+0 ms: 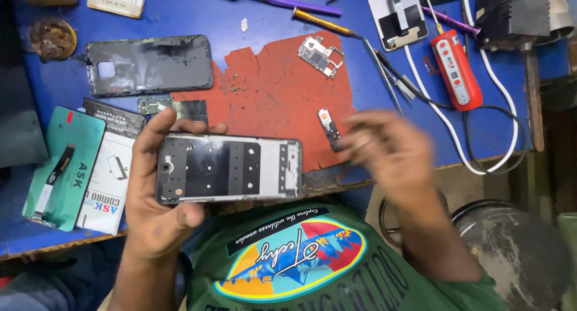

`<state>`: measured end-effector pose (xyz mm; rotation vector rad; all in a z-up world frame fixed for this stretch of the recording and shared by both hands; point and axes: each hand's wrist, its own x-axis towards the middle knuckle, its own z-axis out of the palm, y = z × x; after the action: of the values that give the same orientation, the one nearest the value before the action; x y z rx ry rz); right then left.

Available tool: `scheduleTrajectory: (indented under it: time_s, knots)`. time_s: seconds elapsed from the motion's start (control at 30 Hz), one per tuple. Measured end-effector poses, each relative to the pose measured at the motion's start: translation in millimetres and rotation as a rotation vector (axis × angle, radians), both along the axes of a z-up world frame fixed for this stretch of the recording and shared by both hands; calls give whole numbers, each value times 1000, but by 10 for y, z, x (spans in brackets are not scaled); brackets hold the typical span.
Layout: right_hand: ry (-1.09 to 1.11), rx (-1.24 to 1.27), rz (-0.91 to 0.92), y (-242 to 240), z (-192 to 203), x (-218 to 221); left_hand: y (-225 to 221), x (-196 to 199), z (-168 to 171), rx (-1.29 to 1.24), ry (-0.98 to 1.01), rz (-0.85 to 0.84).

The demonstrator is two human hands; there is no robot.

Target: The person uses tweezers and a small tool to work on the internal components of a disassembled mobile phone, then cleans the screen area with a brush.

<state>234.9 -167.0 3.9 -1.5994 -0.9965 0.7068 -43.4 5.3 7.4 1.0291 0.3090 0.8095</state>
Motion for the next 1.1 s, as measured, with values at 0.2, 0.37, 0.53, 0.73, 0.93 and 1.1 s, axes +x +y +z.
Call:
scheduleTrajectory:
  time_s: [0.2,0.37,0.53,0.73,0.93,1.1]
  knots:
    - [-466,-78,-170,80,198,100,14,-38,-85,-10,20,13]
    - [-922,-60,-37,349,262,-280,-12,-8,-152,52,35,18]
    - [-962,-97,-55,486,229,-228,-27,-35,-150,70,91,27]
    - [-970,-58,-92,513,264,-170,-129,-2,-153,39,89,36]
    - [-609,40,445,554,319,-412,-269,225,-225,67,74,4]
    - [-447,18,432,540,148,-368,-320,274,-228,66,20,-19]
